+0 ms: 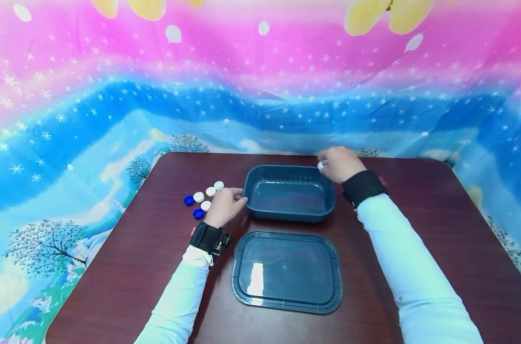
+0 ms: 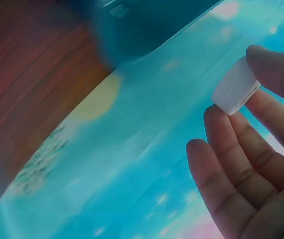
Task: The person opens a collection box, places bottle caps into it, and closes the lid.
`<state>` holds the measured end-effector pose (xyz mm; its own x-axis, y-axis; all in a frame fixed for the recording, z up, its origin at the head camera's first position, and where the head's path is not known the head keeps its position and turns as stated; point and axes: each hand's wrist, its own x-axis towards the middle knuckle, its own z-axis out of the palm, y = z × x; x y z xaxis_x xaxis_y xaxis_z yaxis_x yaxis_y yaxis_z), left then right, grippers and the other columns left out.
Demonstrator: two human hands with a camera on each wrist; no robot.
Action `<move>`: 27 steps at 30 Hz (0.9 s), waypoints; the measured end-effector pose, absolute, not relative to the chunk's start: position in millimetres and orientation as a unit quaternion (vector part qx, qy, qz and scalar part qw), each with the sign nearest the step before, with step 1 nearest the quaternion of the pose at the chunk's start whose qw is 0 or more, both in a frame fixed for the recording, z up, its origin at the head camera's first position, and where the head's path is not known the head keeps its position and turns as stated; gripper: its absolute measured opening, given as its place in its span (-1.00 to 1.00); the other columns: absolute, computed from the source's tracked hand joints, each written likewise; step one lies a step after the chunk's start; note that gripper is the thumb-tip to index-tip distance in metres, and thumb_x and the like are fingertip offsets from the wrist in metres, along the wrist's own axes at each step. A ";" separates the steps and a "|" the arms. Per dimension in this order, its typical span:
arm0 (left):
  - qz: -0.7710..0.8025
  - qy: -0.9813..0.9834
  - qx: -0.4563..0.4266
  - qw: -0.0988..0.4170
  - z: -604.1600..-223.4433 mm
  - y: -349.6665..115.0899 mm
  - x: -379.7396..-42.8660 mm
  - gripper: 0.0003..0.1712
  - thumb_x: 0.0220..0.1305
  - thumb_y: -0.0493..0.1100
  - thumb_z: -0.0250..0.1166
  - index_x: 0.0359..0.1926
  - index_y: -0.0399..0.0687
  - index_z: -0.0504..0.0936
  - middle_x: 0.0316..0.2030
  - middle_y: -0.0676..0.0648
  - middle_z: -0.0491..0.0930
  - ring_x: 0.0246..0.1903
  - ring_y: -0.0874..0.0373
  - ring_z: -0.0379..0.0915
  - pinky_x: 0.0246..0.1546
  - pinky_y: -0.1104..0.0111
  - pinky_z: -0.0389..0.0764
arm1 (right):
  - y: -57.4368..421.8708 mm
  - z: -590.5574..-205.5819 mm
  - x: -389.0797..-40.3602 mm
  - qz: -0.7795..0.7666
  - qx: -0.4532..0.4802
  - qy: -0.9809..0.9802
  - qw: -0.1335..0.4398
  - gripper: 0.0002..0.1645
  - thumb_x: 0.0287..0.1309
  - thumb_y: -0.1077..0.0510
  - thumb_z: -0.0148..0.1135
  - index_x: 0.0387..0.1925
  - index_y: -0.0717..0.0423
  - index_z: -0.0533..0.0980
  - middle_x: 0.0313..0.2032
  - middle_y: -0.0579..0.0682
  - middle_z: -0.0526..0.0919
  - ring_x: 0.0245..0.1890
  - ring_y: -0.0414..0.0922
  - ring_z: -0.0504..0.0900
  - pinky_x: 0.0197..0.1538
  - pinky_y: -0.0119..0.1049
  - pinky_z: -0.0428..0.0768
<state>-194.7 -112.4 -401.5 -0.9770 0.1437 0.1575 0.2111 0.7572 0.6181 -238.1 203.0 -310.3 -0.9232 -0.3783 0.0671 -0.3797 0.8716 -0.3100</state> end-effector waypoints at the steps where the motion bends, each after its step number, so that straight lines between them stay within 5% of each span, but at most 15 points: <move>1: -0.333 -0.937 -0.095 0.051 -401.4 -112.4 -194.9 -0.64 0.26 -0.19 0.31 0.02 -0.31 0.67 -0.32 -0.12 0.72 -0.28 0.06 0.65 -0.14 0.20 0.61 | 194.0 -309.6 -240.6 0.159 0.206 -0.966 0.003 -0.63 0.19 0.30 0.26 0.03 0.38 0.56 -0.07 0.35 0.61 -0.06 0.25 0.55 -0.02 0.12 0.49; 7: -0.334 -0.936 -0.098 0.055 -400.3 -112.2 -193.4 -0.65 0.26 -0.20 0.31 0.02 -0.32 0.67 -0.33 -0.13 0.71 -0.31 0.05 0.65 -0.17 0.20 0.62 | 141.5 -316.8 -255.9 0.160 0.248 -0.955 -0.020 -0.67 0.19 0.27 0.28 -0.02 0.34 0.60 -0.08 0.27 0.64 -0.05 0.18 0.57 0.01 0.04 0.49; 14: -0.339 -0.934 -0.099 0.056 -402.7 -111.6 -190.9 -0.66 0.27 -0.20 0.30 0.01 -0.30 0.68 -0.33 -0.12 0.71 -0.36 0.09 0.64 -0.24 0.25 0.62 | 92.8 -343.2 -266.0 0.170 0.262 -0.946 -0.084 -0.88 0.23 0.25 0.26 -0.32 0.22 0.67 -0.48 0.04 0.61 -0.48 -0.04 0.47 -0.27 -0.17 0.42; 21: -0.338 -0.935 -0.096 0.051 -403.4 -111.3 -190.9 -0.67 0.28 -0.20 0.29 0.01 -0.28 0.68 -0.38 -0.09 0.70 -0.39 0.12 0.63 -0.21 0.25 0.62 | 62.4 -363.5 -282.1 0.164 0.253 -0.946 -0.115 -0.58 0.20 0.21 0.31 -0.73 0.08 0.41 -0.73 -0.10 0.20 -0.68 -0.11 0.27 -0.41 -0.25 0.34; 27: -0.340 -0.934 -0.098 0.050 -402.4 -109.6 -190.4 -0.70 0.29 -0.21 0.28 -0.01 -0.26 0.69 -0.51 -0.01 0.64 -0.50 0.18 0.56 -0.33 0.30 0.60 | 47.6 -376.3 -291.4 0.143 0.249 -0.948 -0.136 -0.76 0.17 0.23 0.34 -0.58 0.15 0.55 -0.67 -0.02 0.42 -0.59 -0.08 0.43 -0.36 -0.24 0.40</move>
<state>-190.4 -109.6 -402.4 -0.9756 0.1500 0.1605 0.2180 0.7501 0.6244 -291.4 47.6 -376.3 -0.8388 -0.5112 -0.1875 -0.4333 0.8351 -0.3388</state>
